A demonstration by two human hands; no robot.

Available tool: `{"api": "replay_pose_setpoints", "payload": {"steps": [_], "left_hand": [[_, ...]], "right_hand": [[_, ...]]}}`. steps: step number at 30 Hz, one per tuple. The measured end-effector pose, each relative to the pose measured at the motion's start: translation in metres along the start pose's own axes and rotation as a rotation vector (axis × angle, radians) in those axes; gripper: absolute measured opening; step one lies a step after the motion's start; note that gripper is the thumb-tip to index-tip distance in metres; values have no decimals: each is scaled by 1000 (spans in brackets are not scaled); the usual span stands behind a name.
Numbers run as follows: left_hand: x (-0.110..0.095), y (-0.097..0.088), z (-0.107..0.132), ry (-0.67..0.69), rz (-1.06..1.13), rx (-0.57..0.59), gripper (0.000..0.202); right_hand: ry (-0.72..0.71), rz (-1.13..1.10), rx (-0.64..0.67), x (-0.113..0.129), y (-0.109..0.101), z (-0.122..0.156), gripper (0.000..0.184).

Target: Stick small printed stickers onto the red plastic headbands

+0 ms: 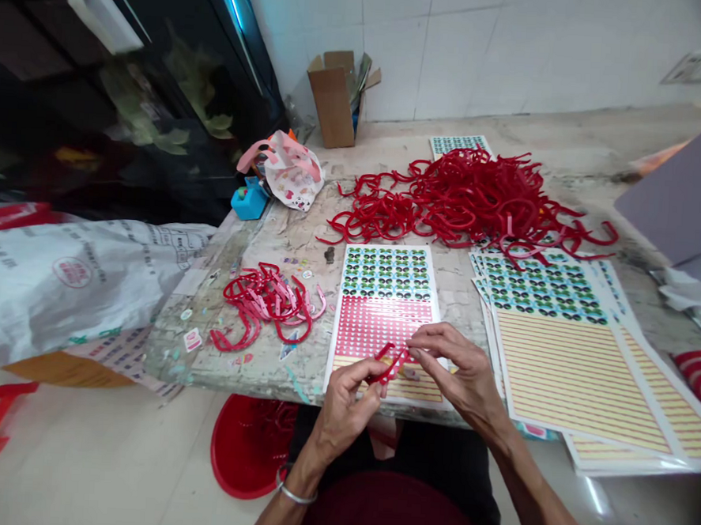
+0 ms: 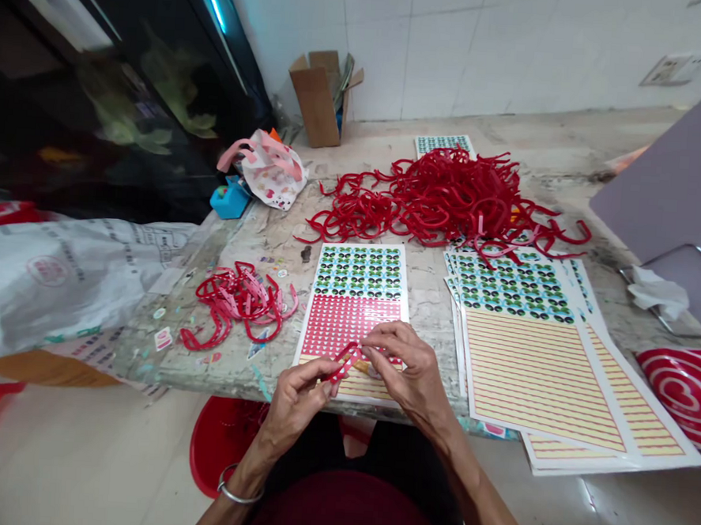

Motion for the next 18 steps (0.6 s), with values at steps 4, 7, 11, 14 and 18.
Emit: {"api": "replay_pose_setpoints", "payload": {"steps": [4,7,11,14,18], "left_hand": [[-2,1,0,-11,-20,-11,18],[-5,4,-1,22,-73,-8,17],[-12,8,-1,111,-165,14,13],[-17,10,0,166,-199,12,11],[-18,11,0,180,-209,23,10]], "right_hand": [[-104,92,-22,-1,-1,0,12],[-123,123,-13,-4,0,3,10],[-135,175,33,-5,1,4,9],[-165,260,56,-3,1,3,8],[-189,329,54,0,1,3,8]]}}
Point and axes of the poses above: each hand's wrist, its own z-axis away from the middle knuckle, its own y-axis out of the palm, x = y × z, the point moved 2 cm from there along -z, towards the middle knuckle, and after that the axes turned 14 degrees about -x, right-handed, at the moved point
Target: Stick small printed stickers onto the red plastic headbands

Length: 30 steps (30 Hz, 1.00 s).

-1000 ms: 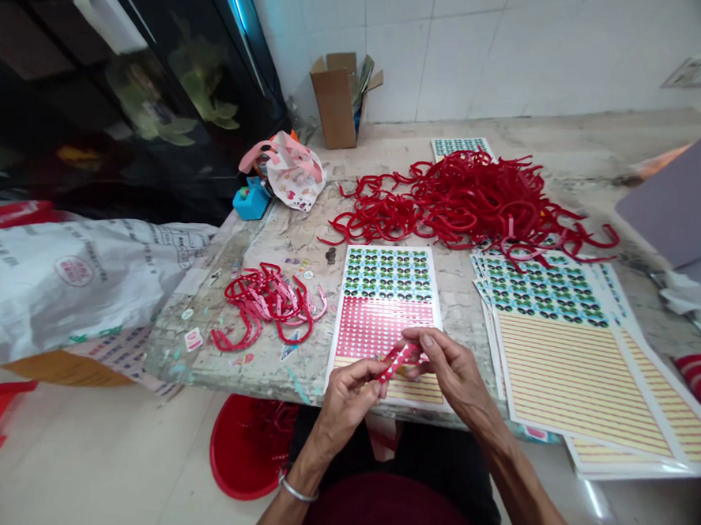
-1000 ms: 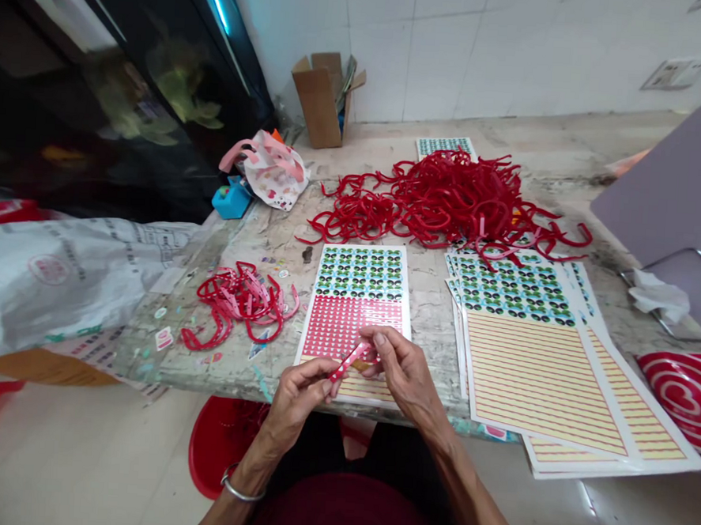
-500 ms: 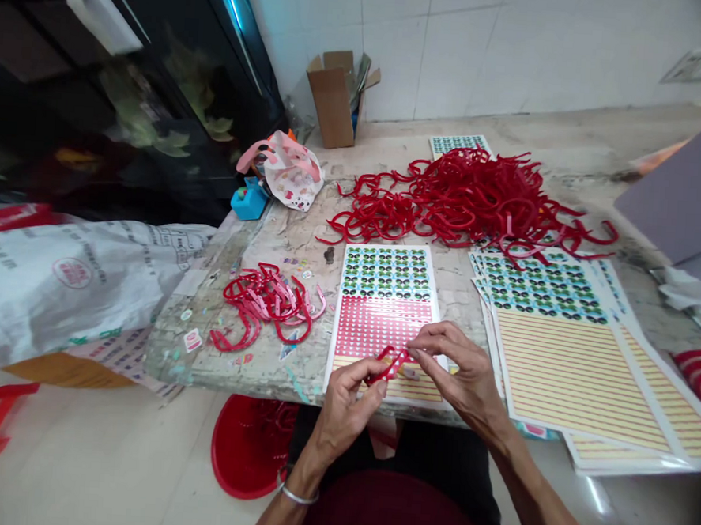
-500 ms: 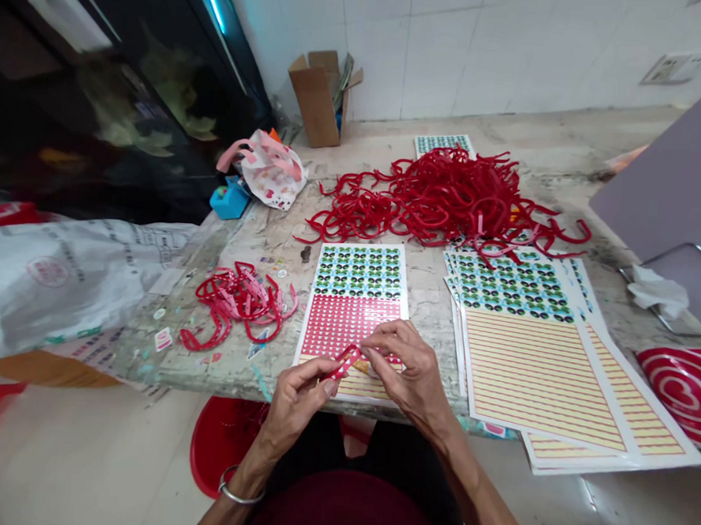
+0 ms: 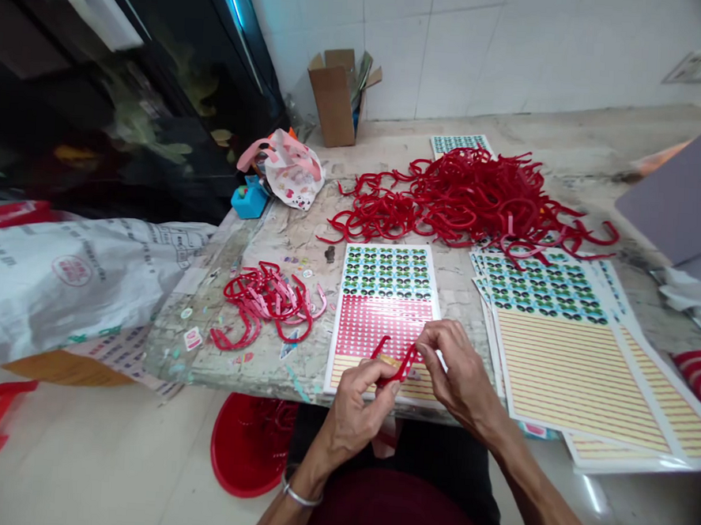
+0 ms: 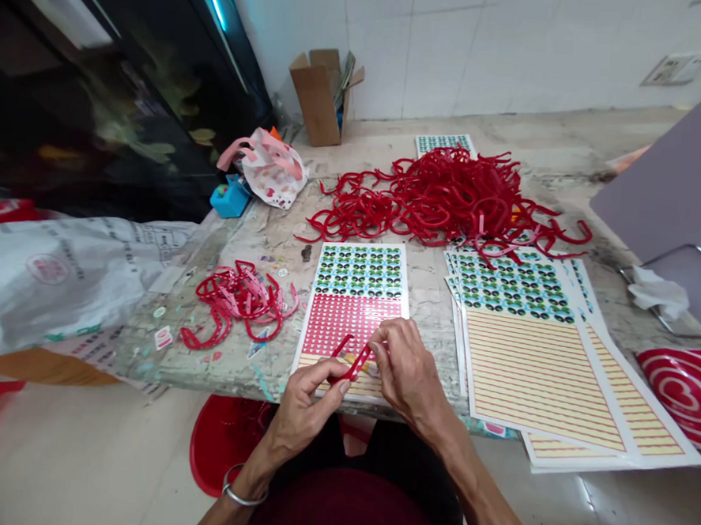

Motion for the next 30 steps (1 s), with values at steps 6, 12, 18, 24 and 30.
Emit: {"api": "replay_pose_setpoints", "payload": {"steps": [6,12,18,24,30], "left_hand": [[5,2,2,28,-8,13,9],[6,4,1,60,-27,6,9],[7,5,1,53,-31,6,11],[8,5,1,43,-32,4,12],[8,7,-1,40,-25,-8,12]], "right_hand": [[-31,64,-4,3,-2,3,8],[-61,105,-35,5,-3,6,7],[-82,126,-45,8,-3,9,4],[-65,147,-27,10,-6,12,3],[-60,166,-25,15,-9,12,3]]}}
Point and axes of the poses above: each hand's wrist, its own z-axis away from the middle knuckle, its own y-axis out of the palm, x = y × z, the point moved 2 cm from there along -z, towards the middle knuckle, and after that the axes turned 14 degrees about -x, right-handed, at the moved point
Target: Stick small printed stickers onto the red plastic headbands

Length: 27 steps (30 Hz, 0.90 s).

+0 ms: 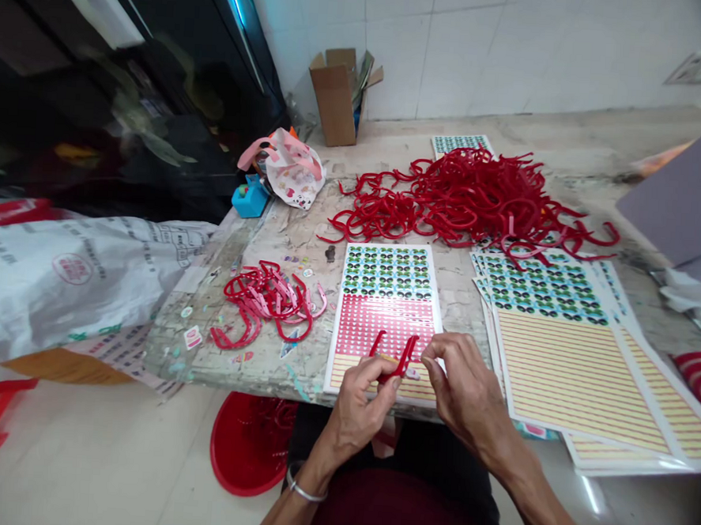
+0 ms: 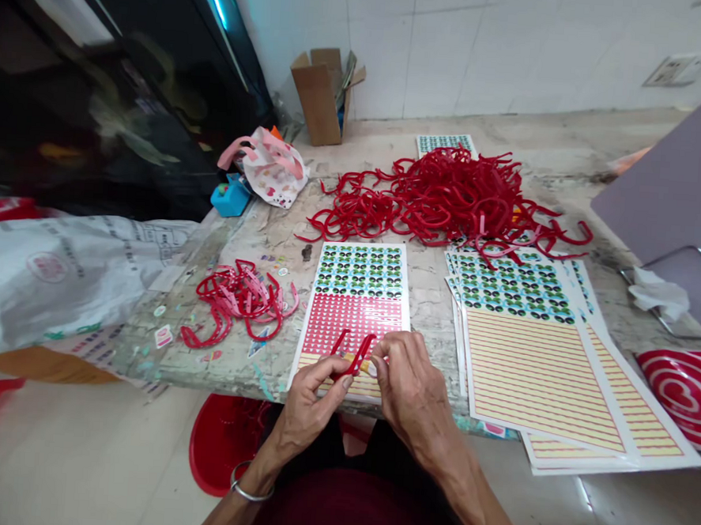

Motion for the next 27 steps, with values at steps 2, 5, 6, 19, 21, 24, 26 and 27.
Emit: {"api": "replay_pose_setpoints", "payload": {"steps": [2,5,6,19,21,24,26,27], "left_hand": [[0,1,0,3,9,-5,12],[1,1,0,4,16,-9,12],[1,2,0,4,16,-13,12],[7,3,1,40,-48,-71,10],[7,3,1,42,-64,-76,11],[7,4,0,40,-72,-71,11],[7,4,-1,36,-72,-67,11],[7,4,-1,34,-71,-65,12]], "right_hand": [[0,2,4,1,-1,0,4],[6,11,15,2,-1,1,4],[7,15,18,3,-2,2,3],[13,30,37,6,-5,6,4],[13,34,37,7,-5,7,4],[18,32,35,8,-6,8,3],[20,30,33,8,-7,8,3],[21,29,34,8,-7,8,4]]}}
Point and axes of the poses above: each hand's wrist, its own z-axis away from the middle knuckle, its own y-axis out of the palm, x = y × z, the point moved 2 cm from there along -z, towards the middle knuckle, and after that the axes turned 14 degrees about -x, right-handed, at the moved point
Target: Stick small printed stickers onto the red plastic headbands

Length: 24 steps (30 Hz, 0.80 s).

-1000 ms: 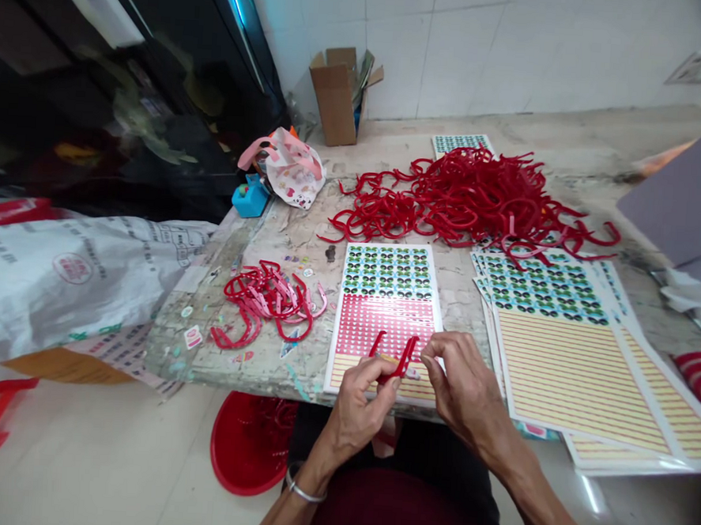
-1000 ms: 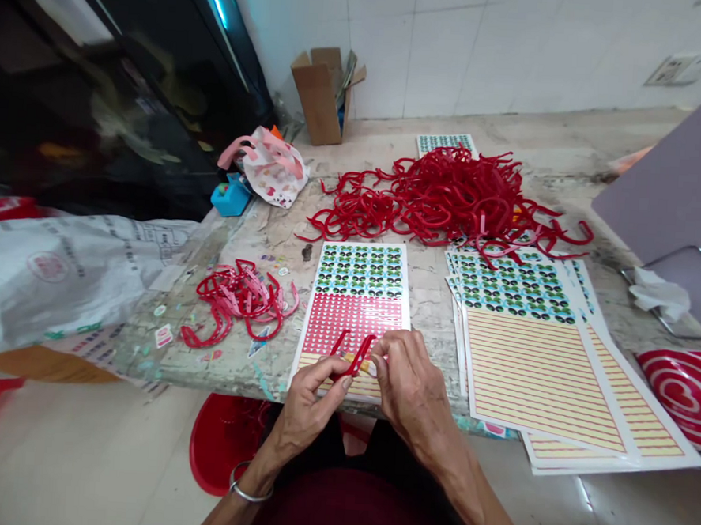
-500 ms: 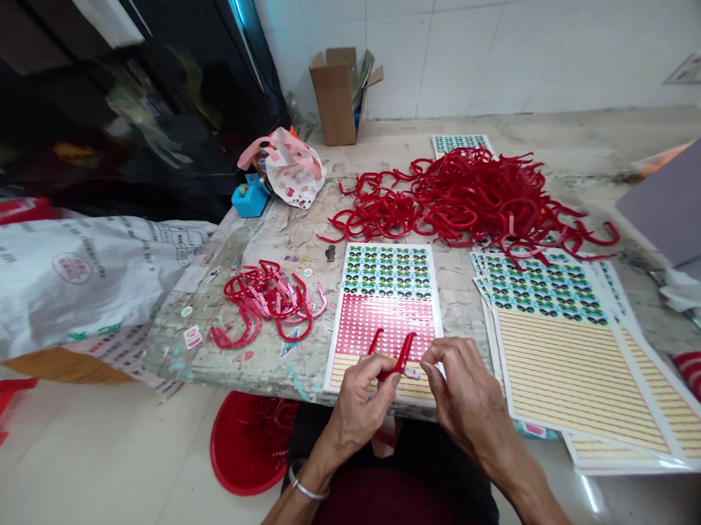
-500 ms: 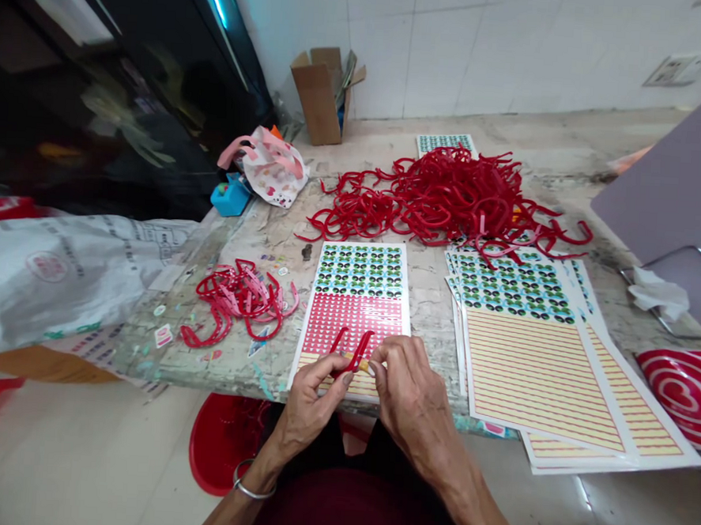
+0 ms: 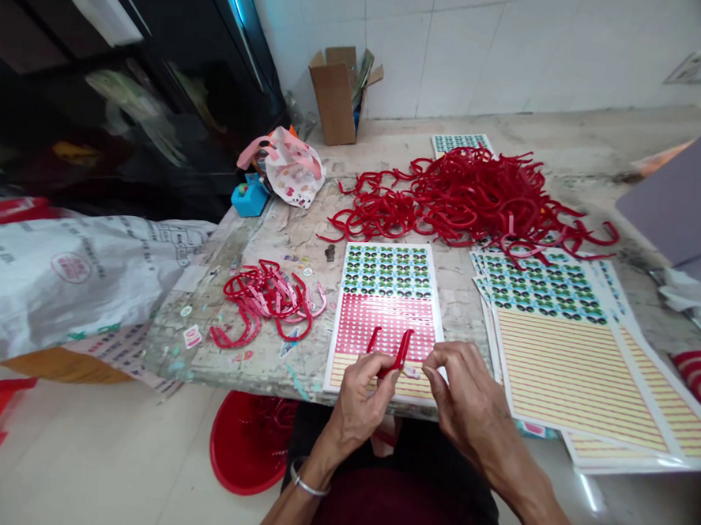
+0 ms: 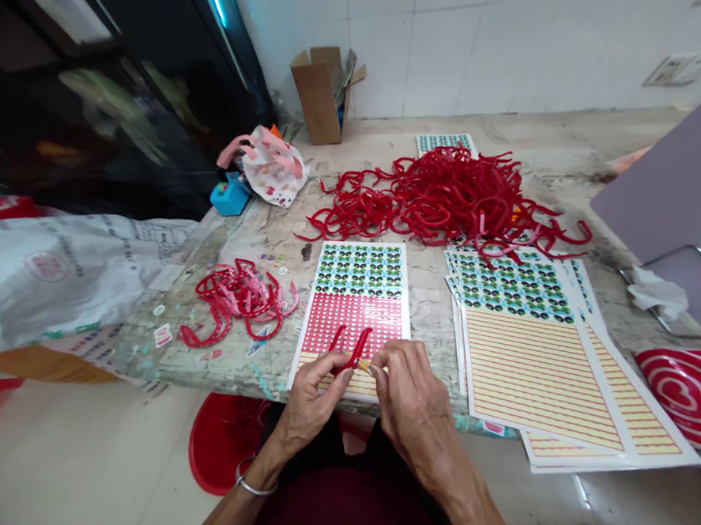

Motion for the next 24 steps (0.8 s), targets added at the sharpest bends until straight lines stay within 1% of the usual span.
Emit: {"api": "replay_pose_setpoints", "payload": {"steps": [8,19,24], "left_hand": [[2,0,0,-22,24,4,13],[4,1,-2,-56,41,-6,13],[7,2,-1,-50,54,-6,14]], "right_hand": [[1,2,36,0,-2,1,6],[0,13,46,3,-6,-1,4],[-13,13,33,4,-8,-2,5]]}}
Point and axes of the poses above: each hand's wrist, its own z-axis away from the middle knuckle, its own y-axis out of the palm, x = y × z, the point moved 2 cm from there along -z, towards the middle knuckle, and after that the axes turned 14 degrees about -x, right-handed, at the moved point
